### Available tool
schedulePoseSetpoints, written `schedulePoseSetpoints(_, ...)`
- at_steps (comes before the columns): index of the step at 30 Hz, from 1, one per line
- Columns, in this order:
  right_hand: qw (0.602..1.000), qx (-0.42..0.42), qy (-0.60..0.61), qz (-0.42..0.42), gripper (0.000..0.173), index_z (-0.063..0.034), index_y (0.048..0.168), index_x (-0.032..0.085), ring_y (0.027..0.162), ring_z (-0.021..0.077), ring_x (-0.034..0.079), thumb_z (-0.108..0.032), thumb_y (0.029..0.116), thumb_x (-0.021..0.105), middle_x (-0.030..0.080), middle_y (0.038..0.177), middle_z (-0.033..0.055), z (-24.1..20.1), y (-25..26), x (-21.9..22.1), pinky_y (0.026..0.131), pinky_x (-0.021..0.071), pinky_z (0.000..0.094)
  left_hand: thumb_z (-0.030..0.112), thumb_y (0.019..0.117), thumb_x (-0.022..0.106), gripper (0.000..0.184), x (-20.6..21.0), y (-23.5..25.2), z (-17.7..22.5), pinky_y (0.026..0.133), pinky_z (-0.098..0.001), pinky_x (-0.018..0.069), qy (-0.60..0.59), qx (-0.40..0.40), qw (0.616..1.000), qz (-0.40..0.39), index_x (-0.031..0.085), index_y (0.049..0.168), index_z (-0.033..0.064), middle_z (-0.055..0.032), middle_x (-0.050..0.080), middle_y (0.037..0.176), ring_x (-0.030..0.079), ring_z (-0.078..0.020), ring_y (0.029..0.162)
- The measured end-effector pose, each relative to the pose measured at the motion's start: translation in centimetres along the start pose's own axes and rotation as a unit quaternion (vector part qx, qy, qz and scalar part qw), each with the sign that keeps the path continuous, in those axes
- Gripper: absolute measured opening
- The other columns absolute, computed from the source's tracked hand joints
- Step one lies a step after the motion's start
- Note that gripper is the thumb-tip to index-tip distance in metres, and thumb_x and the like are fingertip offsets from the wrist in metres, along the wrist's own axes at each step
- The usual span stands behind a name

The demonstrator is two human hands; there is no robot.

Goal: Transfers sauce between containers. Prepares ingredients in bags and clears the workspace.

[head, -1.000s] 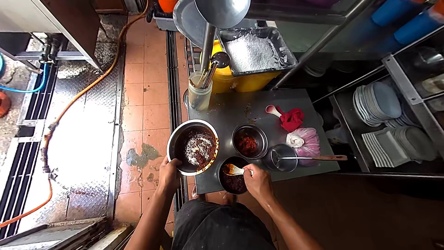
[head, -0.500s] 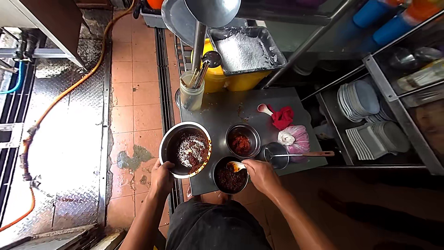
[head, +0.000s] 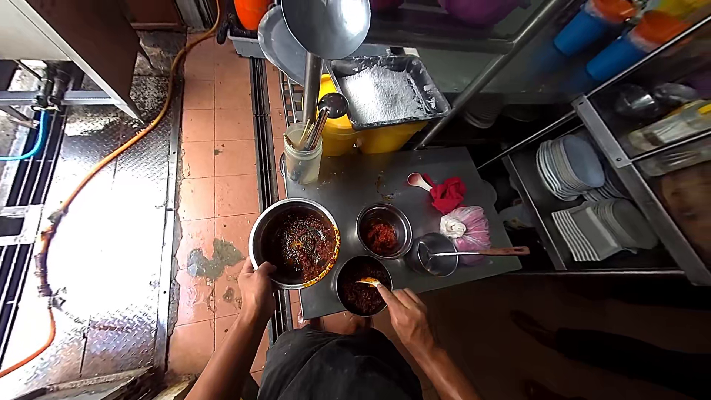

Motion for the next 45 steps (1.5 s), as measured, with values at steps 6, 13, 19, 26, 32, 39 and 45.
schedulePoseSetpoints(6,0.989,0.14,0.034,-0.023,0.026,-0.0107,0.104,0.082,0.069,0.0231,0.069,-0.009,0.0959,0.057,0.068,0.075,0.0089,0.0,-1.1,-1.7,0.064,0.059,0.0369,-0.007,0.0913,0.052,0.036,-0.4,-0.5,0.1,0.06,-0.042,0.0588,-0.031,0.001,0.999,-0.006,0.061,0.123,0.0081,-0.0149,0.069,0.102,0.07,-0.0253,0.079)
schedulePoseSetpoints(13,0.999,0.052,0.013,0.005,0.028,-0.0115,0.105,0.081,0.071,0.0218,0.067,-0.005,0.0943,0.057,0.066,0.073,0.0065,-0.5,-0.8,-1.9,0.066,0.0577,0.0328,-0.006,0.0931,0.054,0.036,-0.1,-1.6,-0.3,0.06,-0.0387,0.0595,0.05,0.079,0.994,-0.051,0.062,0.125,0.0078,-0.012,0.072,0.1,0.071,-0.0207,0.077)
schedulePoseSetpoints(19,0.995,0.042,0.017,0.085,0.028,-0.0082,0.112,0.078,0.078,0.0192,0.067,-0.007,0.0992,0.053,0.069,0.083,0.0083,-1.6,3.0,-8.3,0.072,0.0574,0.0289,-0.001,0.0924,0.055,0.045,3.7,-3.9,0.3,0.083,-0.0341,0.0594,0.229,0.306,0.906,-0.184,0.062,0.136,0.0084,-0.0073,0.068,0.119,0.069,-0.0117,0.098)
schedulePoseSetpoints(26,0.995,0.021,-0.014,0.097,0.037,-0.0104,0.124,0.075,0.082,0.0261,0.071,0.004,0.0934,0.06,0.074,0.092,0.0094,0.4,7.1,-4.6,0.072,0.059,0.0397,0.001,0.0878,0.056,0.053,6.7,-6.5,-0.4,0.087,-0.0333,0.0577,0.246,0.451,0.83,-0.216,0.065,0.138,0.0172,-0.0014,0.067,0.122,0.065,-0.01,0.107)
schedulePoseSetpoints(32,0.988,0.013,-0.05,0.148,0.035,-0.0125,0.117,0.079,0.076,0.022,0.071,0.003,0.092,0.06,0.076,0.09,0.0073,0.0,7.1,-5.9,0.068,0.059,0.0346,0.004,0.0892,0.056,0.053,7.1,-7.2,-1.7,0.086,-0.0318,0.0587,0.257,0.434,0.838,-0.206,0.065,0.139,0.0205,-0.0004,0.068,0.122,0.066,-0.0086,0.105)
schedulePoseSetpoints(39,0.991,0.033,-0.067,0.114,0.038,-0.0162,0.113,0.081,0.069,0.0206,0.07,0.001,0.089,0.057,0.076,0.083,0.0028,-0.9,6.5,-6.4,0.06,0.0567,0.0358,0.004,0.0881,0.055,0.047,7.6,-6.9,-0.9,0.089,-0.0299,0.0574,0.226,0.354,0.881,-0.217,0.067,0.133,0.0118,-0.0027,0.071,0.118,0.067,-0.0074,0.105)
schedulePoseSetpoints(45,0.994,-0.029,-0.053,0.094,0.037,-0.0234,0.114,0.08,0.068,0.0174,0.067,-0.004,0.091,0.059,0.074,0.082,-0.0015,-2.9,6.9,-6.7,0.057,0.0549,0.0341,0.005,0.0877,0.054,0.045,8.0,-7.0,-0.2,0.084,-0.0289,0.0594,0.204,0.305,0.888,-0.277,0.067,0.13,0.0093,-0.0029,0.072,0.114,0.07,-0.0068,0.098)
Point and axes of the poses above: each hand's wrist, its own y-axis towards the middle knuckle, its own x-axis out of the palm, z = x × y, the point moved 1 cm from there along y, towards the middle knuckle
